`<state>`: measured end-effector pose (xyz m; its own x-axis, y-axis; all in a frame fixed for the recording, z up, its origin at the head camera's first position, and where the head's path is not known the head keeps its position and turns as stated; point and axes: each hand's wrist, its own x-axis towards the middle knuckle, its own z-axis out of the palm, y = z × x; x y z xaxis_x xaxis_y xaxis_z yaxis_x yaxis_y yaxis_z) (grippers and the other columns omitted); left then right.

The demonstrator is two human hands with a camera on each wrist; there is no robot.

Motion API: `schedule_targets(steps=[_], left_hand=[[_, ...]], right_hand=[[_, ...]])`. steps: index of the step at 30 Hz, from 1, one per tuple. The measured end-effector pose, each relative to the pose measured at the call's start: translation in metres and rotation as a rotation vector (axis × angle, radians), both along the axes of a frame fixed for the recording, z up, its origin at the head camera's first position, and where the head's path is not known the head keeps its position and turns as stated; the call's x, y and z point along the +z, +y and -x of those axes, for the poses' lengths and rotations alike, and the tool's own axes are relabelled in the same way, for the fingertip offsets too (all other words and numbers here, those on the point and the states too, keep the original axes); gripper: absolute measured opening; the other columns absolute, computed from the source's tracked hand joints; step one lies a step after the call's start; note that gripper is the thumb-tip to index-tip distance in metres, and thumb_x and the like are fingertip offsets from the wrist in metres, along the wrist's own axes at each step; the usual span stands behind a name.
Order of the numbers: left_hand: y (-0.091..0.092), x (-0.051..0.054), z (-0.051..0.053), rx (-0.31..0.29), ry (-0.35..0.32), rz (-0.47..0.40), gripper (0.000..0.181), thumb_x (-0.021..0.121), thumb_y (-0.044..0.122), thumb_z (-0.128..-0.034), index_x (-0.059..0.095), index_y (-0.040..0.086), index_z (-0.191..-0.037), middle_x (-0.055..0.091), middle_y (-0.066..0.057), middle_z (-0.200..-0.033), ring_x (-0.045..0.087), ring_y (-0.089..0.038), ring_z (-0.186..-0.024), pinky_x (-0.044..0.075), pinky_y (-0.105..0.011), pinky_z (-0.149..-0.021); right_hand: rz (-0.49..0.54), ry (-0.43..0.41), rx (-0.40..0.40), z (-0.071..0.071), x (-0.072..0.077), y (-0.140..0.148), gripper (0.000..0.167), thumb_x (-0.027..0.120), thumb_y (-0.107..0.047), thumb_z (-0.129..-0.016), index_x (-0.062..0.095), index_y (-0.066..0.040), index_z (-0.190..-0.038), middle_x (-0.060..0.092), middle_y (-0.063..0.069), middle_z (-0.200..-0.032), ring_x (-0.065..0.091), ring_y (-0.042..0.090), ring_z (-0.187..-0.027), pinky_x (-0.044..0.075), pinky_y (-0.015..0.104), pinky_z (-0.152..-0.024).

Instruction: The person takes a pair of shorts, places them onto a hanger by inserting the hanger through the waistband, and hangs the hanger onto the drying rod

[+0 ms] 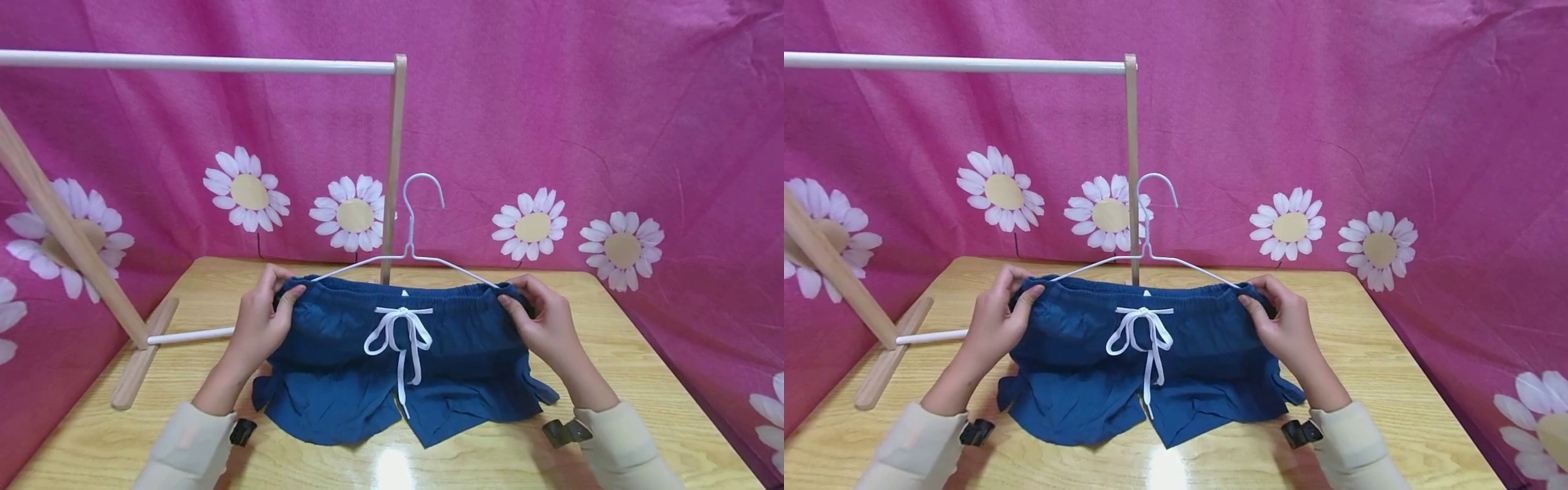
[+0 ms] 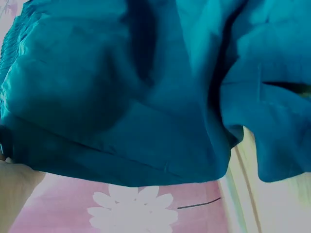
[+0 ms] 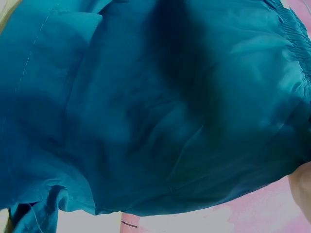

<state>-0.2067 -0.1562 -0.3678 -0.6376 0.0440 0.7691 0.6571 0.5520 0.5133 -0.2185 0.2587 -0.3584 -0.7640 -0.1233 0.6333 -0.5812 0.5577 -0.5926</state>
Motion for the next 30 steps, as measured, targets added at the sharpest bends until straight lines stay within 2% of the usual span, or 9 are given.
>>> schedule_targets(steps=[5,8,10,14,16,18,22,26,30], left_hand=[[-0.003,0.000,0.001,-0.023,0.001,-0.014,0.021,0.067,-0.010,-0.0902,0.053,-0.007,-0.106,0.073,-0.020,-0.096,0.065,-0.030,-0.087,0.043,-0.016,-0.086],[-0.005,-0.001,0.001,-0.056,-0.016,-0.041,0.022,0.067,-0.009,-0.0917,0.054,-0.008,-0.109,0.073,-0.021,-0.100,0.066,-0.028,-0.092,0.041,-0.012,-0.094],[-0.006,-0.002,0.000,-0.077,-0.037,-0.064,0.024,0.068,-0.008,-0.0915,0.054,-0.008,-0.111,0.073,-0.020,-0.102,0.066,-0.020,-0.095,0.040,-0.011,-0.098],[-0.005,-0.001,-0.003,-0.074,-0.091,-0.094,0.033,0.074,-0.004,-0.0884,0.054,-0.005,-0.115,0.073,-0.015,-0.105,0.064,-0.003,-0.099,0.041,-0.011,-0.100],[-0.005,-0.001,-0.002,-0.050,-0.104,-0.098,0.038,0.078,0.000,-0.0871,0.055,-0.003,-0.118,0.075,-0.014,-0.106,0.067,-0.004,-0.099,0.042,-0.010,-0.099],[-0.004,0.000,0.000,-0.025,-0.102,-0.095,0.041,0.079,0.003,-0.0867,0.058,-0.001,-0.122,0.075,-0.013,-0.096,0.068,-0.010,-0.086,0.044,-0.008,-0.089],[-0.004,-0.001,0.001,0.025,-0.048,-0.091,0.034,0.079,0.001,-0.0855,0.069,0.001,-0.118,0.076,-0.013,-0.091,0.070,-0.025,-0.079,0.046,-0.007,-0.081],[-0.004,-0.002,0.003,0.056,-0.005,-0.069,0.022,0.079,0.001,-0.0853,0.072,-0.001,-0.106,0.076,-0.014,-0.095,0.072,-0.028,-0.086,0.046,-0.007,-0.085],[-0.002,0.001,0.004,0.078,0.007,-0.054,0.019,0.077,0.004,-0.0879,0.068,0.000,-0.105,0.075,-0.012,-0.094,0.071,-0.027,-0.085,0.045,-0.008,-0.082]], right_hand=[[0.014,0.010,0.004,0.001,-0.001,0.000,0.017,0.070,0.007,-0.090,0.066,0.003,-0.106,0.070,0.012,-0.092,0.058,0.005,-0.079,0.049,0.009,-0.081],[0.043,0.023,0.011,0.003,-0.001,0.000,0.018,0.070,0.008,-0.090,0.067,0.004,-0.107,0.071,0.005,-0.094,0.060,0.003,-0.081,0.049,0.009,-0.083],[0.067,0.027,0.031,0.004,-0.002,-0.001,0.021,0.069,0.009,-0.090,0.069,0.003,-0.110,0.072,-0.003,-0.099,0.062,0.001,-0.087,0.049,0.009,-0.087],[0.095,0.035,0.084,0.004,-0.002,-0.003,0.028,0.067,0.011,-0.091,0.071,0.002,-0.117,0.070,-0.016,-0.108,0.064,-0.002,-0.100,0.048,0.011,-0.093],[0.093,0.051,0.105,0.004,-0.002,-0.004,0.029,0.065,0.012,-0.092,0.070,0.003,-0.119,0.070,-0.012,-0.111,0.063,-0.002,-0.102,0.047,0.011,-0.094],[0.084,0.072,0.107,0.004,-0.003,-0.006,0.027,0.064,0.012,-0.092,0.070,0.004,-0.117,0.072,-0.003,-0.109,0.062,-0.003,-0.099,0.047,0.010,-0.093],[0.051,0.097,0.093,0.005,-0.003,-0.009,0.023,0.064,0.011,-0.093,0.069,0.004,-0.114,0.072,0.013,-0.104,0.060,-0.004,-0.095,0.045,0.008,-0.092],[0.041,0.110,0.089,0.004,-0.001,-0.009,0.022,0.063,0.011,-0.093,0.069,0.003,-0.112,0.072,0.016,-0.101,0.060,-0.002,-0.093,0.046,0.009,-0.091],[0.066,0.128,0.089,0.003,0.002,-0.011,0.023,0.063,0.013,-0.092,0.070,0.003,-0.112,0.071,0.015,-0.100,0.060,0.000,-0.093,0.047,0.010,-0.091]])
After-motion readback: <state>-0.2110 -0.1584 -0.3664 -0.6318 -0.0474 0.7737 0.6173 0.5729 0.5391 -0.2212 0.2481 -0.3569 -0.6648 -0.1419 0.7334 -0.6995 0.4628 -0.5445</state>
